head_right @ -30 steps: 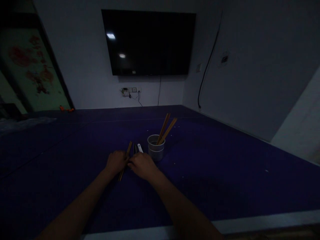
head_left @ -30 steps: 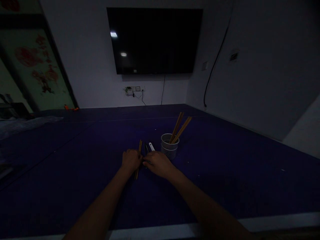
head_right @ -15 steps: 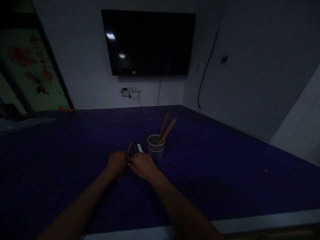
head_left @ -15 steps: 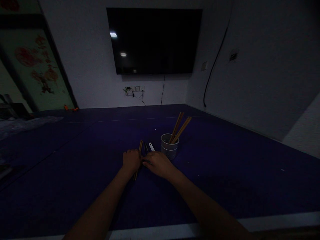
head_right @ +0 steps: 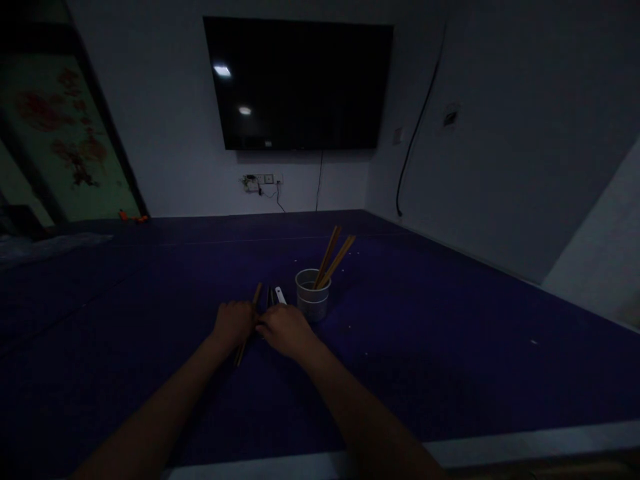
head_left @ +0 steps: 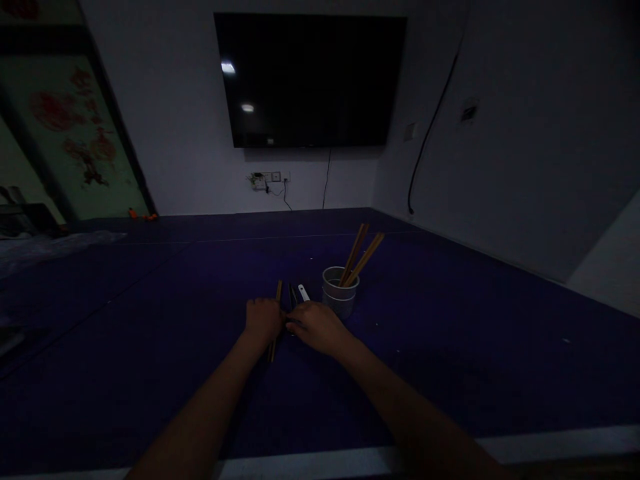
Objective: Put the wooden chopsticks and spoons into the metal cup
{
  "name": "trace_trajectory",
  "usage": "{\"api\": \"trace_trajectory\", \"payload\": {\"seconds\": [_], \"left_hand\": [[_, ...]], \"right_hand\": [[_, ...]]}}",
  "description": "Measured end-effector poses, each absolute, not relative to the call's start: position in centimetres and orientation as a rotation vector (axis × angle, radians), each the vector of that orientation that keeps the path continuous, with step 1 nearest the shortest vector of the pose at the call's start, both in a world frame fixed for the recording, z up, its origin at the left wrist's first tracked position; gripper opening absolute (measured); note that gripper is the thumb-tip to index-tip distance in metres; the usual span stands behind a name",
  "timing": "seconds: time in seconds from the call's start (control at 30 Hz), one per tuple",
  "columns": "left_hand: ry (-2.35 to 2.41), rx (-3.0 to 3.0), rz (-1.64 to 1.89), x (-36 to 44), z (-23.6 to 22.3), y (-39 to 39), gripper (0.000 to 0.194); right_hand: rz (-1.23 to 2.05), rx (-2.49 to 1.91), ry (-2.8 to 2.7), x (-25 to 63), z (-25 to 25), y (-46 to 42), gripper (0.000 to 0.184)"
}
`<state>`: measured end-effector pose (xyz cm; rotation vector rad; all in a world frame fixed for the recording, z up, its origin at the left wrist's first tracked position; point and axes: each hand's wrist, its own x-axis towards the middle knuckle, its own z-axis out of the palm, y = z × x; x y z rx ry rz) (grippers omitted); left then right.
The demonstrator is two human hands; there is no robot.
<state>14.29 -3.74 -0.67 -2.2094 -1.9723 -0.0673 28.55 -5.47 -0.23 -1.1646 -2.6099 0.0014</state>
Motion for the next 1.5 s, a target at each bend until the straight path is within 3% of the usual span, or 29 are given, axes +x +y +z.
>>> {"api": "trace_trajectory", "payload": {"seconds": [0.37, 1.0, 1.23, 1.37, 1.5], "left_hand": [[-1.964, -2.213, 0.086, 14.3, -0.2, -3.3, 0.036], [-1.986, -2.242, -0.01, 13.5, -0.2, -3.0, 0.034], [-2.012, -2.019, -0.389, 13.1, 1.2, -3.2, 0.042], [-1.771, -1.949, -0.659, 13.5, 1.6, -4.0, 0.04], [-1.46, -2.067, -0.708, 14.2, 0.9, -4.6, 0.036]], "right_hand": [[-0.011, -1.144, -2.616, 28.6, -0.4, -5.3, 0.027], [0.0, -1.182, -2.622, 28.8, -0.3, -5.4, 0.027], [0.011, -1.262, -2.467, 28.8, -0.1, -5.4, 0.031], [0.086, -1.253, -2.165, 28.8, 0.1, -5.5, 0.039], [0.233, -1.176, -1.875, 29.1, 0.0, -5.3, 0.045]]}}
